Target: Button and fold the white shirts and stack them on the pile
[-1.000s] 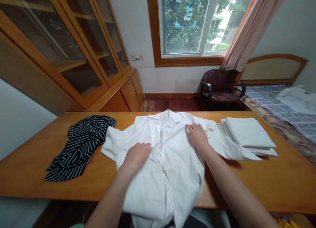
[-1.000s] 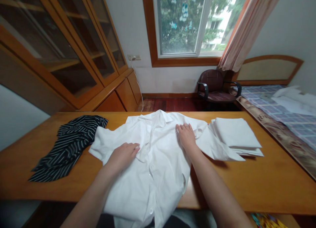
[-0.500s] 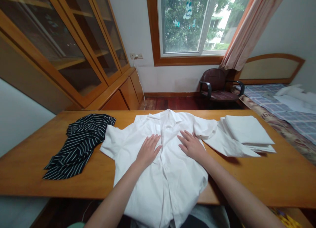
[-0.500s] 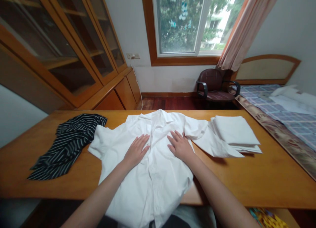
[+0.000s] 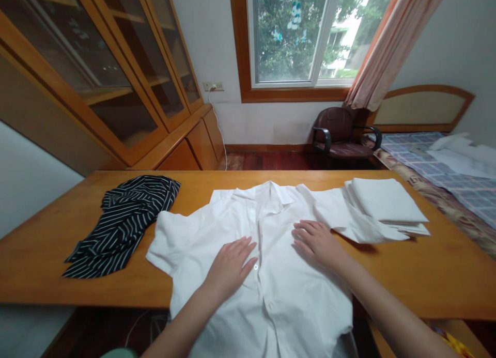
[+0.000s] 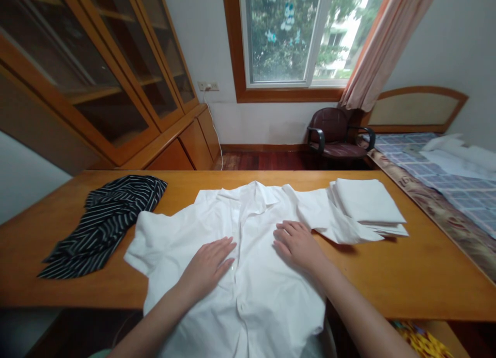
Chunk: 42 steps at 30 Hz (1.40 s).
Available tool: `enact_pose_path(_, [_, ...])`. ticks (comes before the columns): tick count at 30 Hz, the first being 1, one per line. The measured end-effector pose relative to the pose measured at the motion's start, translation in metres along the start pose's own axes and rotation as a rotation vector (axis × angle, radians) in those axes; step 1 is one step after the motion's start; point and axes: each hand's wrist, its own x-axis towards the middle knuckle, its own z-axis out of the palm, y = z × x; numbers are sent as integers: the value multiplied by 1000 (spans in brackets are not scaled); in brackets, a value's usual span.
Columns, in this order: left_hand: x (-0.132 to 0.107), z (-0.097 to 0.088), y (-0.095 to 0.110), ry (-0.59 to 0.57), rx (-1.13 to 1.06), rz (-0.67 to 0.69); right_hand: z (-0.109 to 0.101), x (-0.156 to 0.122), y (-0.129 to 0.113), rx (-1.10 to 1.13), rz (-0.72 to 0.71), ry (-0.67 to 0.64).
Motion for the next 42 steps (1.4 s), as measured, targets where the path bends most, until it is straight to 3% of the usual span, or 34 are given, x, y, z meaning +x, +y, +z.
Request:
enact_pose_path(3, [18,-23,-6,17,26,-13,-8,18,0,-11,86,22])
enact_pose_path(7, [72,-42,-29,306,79,-17,-3,61,6,138,235,244])
enact_pose_path(11, [134,-33,-56,495,99,-176,13,113,9,179,364,377])
enact_pose_path(16, [175,-6,-76,585,95,-344,33,162,2,116,535,329])
enact_pose_path(22, [178,5,-92,632,92,-249,59,167,2,146,549,383])
enact_pose_path(33, [172,-15,-107,681,-275,-168,68,157,24,244,445,463])
enact_pose_path(39, [159,-40,-117,469,-494,-166,57,154,24,288,400,577])
enact_pose_path(42, [151,-52,-117,378,-562,-234,48,153,21,263,361,632])
